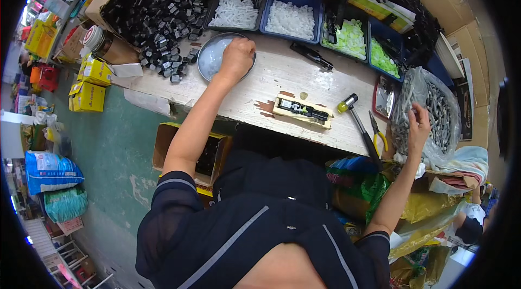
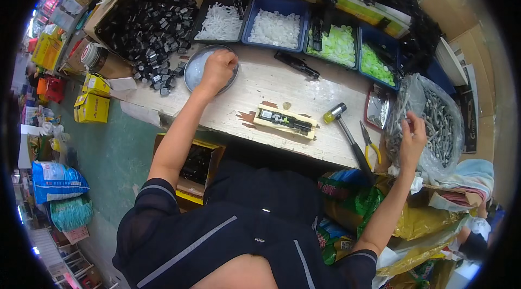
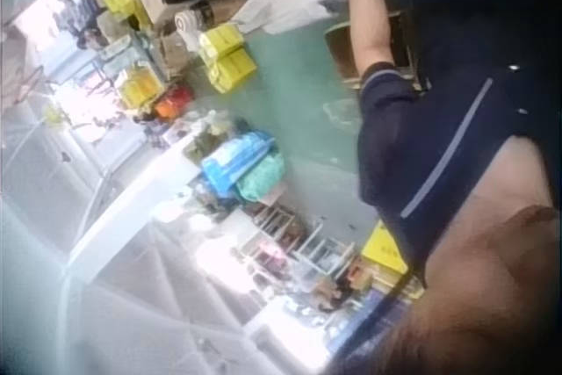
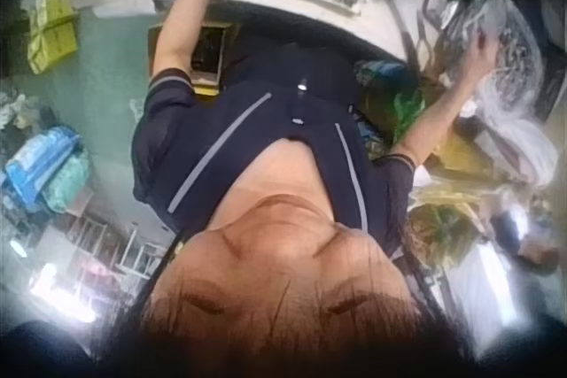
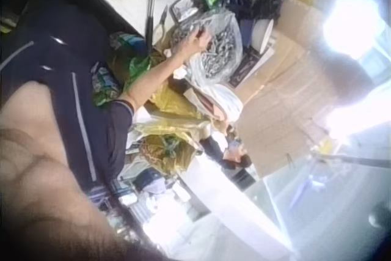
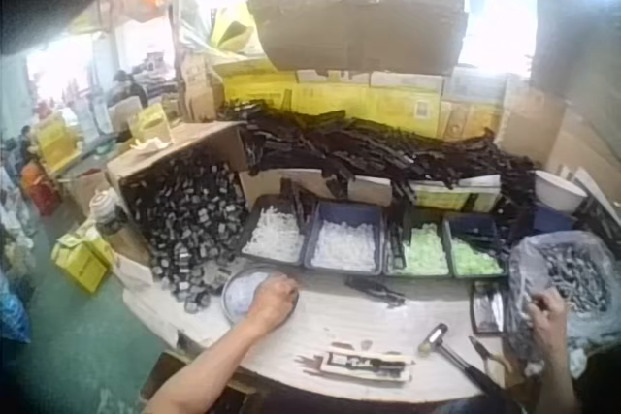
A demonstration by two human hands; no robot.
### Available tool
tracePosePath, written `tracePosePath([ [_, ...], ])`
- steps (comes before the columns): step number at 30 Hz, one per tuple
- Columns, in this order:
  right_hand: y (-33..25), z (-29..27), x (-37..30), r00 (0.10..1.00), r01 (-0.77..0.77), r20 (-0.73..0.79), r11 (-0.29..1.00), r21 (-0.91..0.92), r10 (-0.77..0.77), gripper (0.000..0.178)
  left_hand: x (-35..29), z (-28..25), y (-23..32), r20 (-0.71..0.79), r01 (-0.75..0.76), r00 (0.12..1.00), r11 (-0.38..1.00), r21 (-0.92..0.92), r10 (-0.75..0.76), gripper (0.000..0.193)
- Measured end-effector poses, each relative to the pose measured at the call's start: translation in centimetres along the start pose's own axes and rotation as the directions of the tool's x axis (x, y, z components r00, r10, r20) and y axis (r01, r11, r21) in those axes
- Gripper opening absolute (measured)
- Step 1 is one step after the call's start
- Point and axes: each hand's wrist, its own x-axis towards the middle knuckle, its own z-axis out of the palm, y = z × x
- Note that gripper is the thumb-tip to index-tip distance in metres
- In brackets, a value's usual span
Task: Assemble small plastic parts on a factory workbench using a jig and a hammer.
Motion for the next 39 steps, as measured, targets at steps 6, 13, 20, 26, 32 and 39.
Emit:
tracePosePath([
  [6,-0.6,0.8,-1.9,1.0,-0.026,0.002,0.996,0.081,0.026,0.015,-1.5,-2.3,-0.7,0.041,0.148,0.989,0.911,-0.385,-0.143,0.007],
  [13,-5.2,4.2,-2.2,0.978,-0.189,0.167,0.871,0.453,0.125,0.013,-2.1,-0.4,-1.2,-0.097,-0.008,0.995,0.98,-0.2,-0.011,0.01],
  [20,-8.5,7.0,-3.2,0.956,-0.24,0.292,0.609,0.756,0.015,0.013,-2.8,-3.7,0.5,0.059,0.267,0.907,0.461,-0.847,-0.417,0.013],
  [26,-14.1,10.1,-3.5,0.939,-0.195,0.331,0.654,0.731,-0.091,0.029,-4.6,-4.3,5.3,0.196,0.22,0.942,0.058,-0.974,-0.271,0.013],
  [32,-17.2,11.3,-4.2,0.876,0.175,0.288,0.813,0.556,-0.386,0.035,-5.9,-3.3,8.5,0.153,0.16,0.977,0.034,-0.987,-0.147,0.011],
  [39,-17.2,12.0,-4.4,0.875,0.312,0.175,0.801,0.511,-0.452,0.018,-6.7,-3.1,10.3,0.1,0.114,0.99,0.145,-0.983,-0.104,0.009],
])
